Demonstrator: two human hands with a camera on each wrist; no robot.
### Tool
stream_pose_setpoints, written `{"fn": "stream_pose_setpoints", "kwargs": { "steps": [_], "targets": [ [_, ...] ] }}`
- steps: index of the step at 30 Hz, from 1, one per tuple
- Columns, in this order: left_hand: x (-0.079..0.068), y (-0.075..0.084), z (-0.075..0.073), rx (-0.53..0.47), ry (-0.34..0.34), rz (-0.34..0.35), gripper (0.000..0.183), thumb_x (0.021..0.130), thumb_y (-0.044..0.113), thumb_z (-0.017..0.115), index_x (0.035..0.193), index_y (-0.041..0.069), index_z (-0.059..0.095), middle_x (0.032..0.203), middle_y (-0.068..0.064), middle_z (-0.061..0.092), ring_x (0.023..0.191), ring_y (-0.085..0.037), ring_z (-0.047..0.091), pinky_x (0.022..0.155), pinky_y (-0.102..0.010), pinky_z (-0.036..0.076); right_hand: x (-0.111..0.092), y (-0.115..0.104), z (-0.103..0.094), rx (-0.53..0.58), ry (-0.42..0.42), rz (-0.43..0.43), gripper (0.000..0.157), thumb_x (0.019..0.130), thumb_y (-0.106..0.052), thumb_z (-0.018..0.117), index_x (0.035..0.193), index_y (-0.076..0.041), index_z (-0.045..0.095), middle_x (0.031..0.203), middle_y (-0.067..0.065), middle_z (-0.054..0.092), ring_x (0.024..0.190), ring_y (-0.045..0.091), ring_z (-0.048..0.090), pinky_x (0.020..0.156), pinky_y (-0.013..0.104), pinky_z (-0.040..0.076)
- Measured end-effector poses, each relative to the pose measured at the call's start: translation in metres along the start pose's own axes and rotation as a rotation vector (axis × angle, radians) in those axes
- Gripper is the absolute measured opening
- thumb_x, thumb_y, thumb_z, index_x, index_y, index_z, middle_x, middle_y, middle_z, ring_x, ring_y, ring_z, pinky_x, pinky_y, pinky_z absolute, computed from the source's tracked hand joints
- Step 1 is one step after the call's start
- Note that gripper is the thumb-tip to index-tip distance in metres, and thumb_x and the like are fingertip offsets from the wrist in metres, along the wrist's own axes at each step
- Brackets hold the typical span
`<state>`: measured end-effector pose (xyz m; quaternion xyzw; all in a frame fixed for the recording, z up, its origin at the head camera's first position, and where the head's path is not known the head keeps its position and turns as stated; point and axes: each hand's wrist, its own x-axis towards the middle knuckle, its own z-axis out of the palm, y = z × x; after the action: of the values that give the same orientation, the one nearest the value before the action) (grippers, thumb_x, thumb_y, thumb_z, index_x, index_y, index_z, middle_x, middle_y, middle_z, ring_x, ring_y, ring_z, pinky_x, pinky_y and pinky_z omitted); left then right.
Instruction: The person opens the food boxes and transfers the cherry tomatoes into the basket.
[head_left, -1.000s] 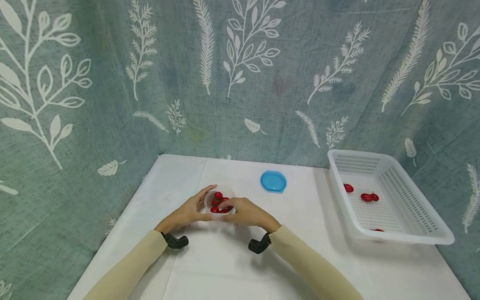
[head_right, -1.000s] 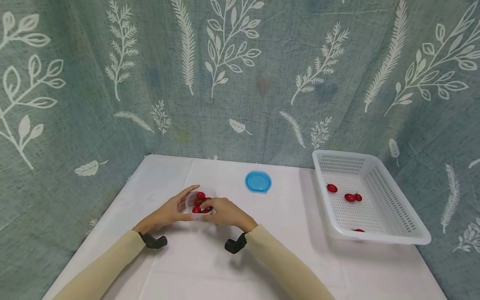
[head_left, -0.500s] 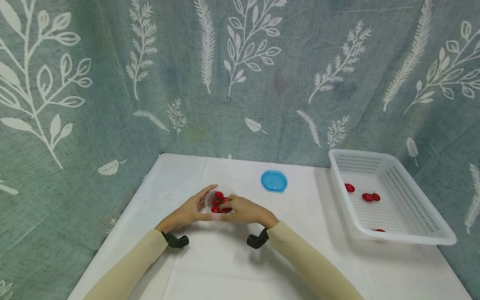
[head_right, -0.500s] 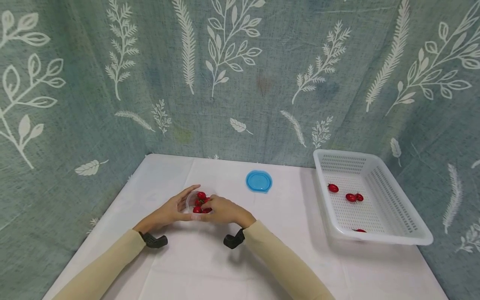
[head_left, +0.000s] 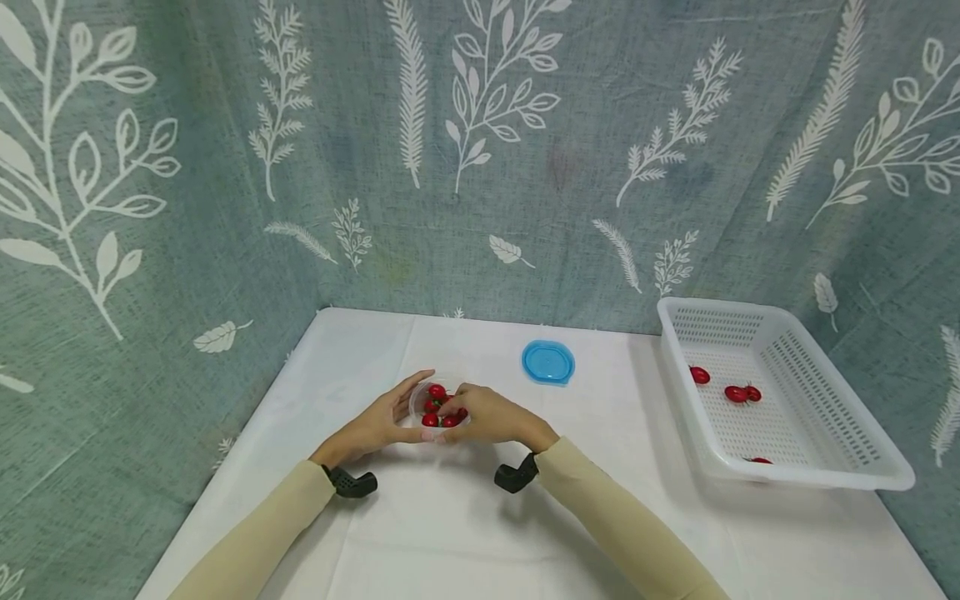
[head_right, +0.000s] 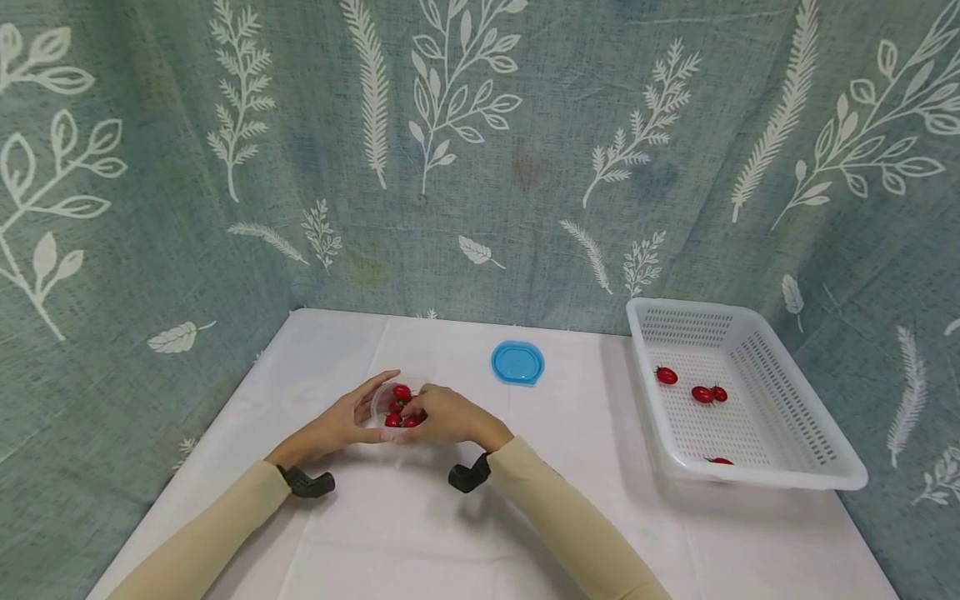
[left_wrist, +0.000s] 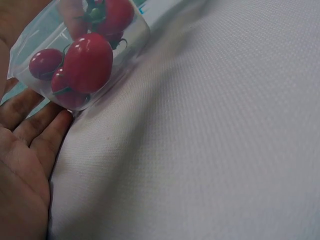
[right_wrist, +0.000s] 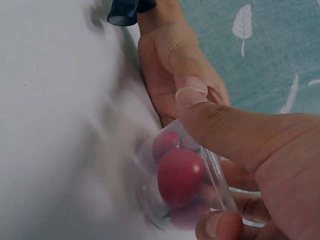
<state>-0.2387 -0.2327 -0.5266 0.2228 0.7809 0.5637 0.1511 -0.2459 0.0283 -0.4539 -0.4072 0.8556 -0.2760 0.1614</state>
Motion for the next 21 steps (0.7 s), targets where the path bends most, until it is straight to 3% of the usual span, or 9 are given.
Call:
{"fn": "stream_pose_setpoints", "kwargs": {
  "steps": [9,15,21],
  "targets": [
    [-0.0004,0.0039,0.0015,0.004,0.011,-0.008,0.105,0.085,0.028,0.088,0.165,0.035,0.02,0.171,0.008,0.008,0.157,-0.032,0.006,0.124,-0.055,0.019,-0.0038,-0.0045,-0.0059,0.027,-0.047,0.016,0.043,0.095,-0.04,0.076,0.127,-0.011,0.072,0.119,-0.003,0.068,0.107,0.007,0.062,0.091,0.023,0.053],
    [-0.0008,0.0035,0.0024,0.025,0.02,-0.014,0.105,0.084,0.029,0.088,0.164,0.037,0.021,0.171,0.006,0.011,0.157,-0.031,0.009,0.124,-0.054,0.02,-0.0043,-0.0025,-0.0053,0.0,-0.033,-0.013,0.047,0.094,-0.038,0.077,0.13,-0.009,0.071,0.105,-0.003,0.066,0.095,0.009,0.06,0.079,0.021,0.052],
    [-0.0011,0.0025,0.0021,0.021,0.022,-0.015,0.105,0.085,0.028,0.088,0.165,0.034,0.02,0.171,0.007,0.011,0.157,-0.031,0.009,0.124,-0.056,0.019,-0.0059,0.0045,-0.0006,0.08,0.021,-0.021,0.033,0.099,-0.034,0.072,0.126,-0.015,0.073,0.104,-0.007,0.069,0.087,0.01,0.058,0.071,0.021,0.049]
  ]
}}
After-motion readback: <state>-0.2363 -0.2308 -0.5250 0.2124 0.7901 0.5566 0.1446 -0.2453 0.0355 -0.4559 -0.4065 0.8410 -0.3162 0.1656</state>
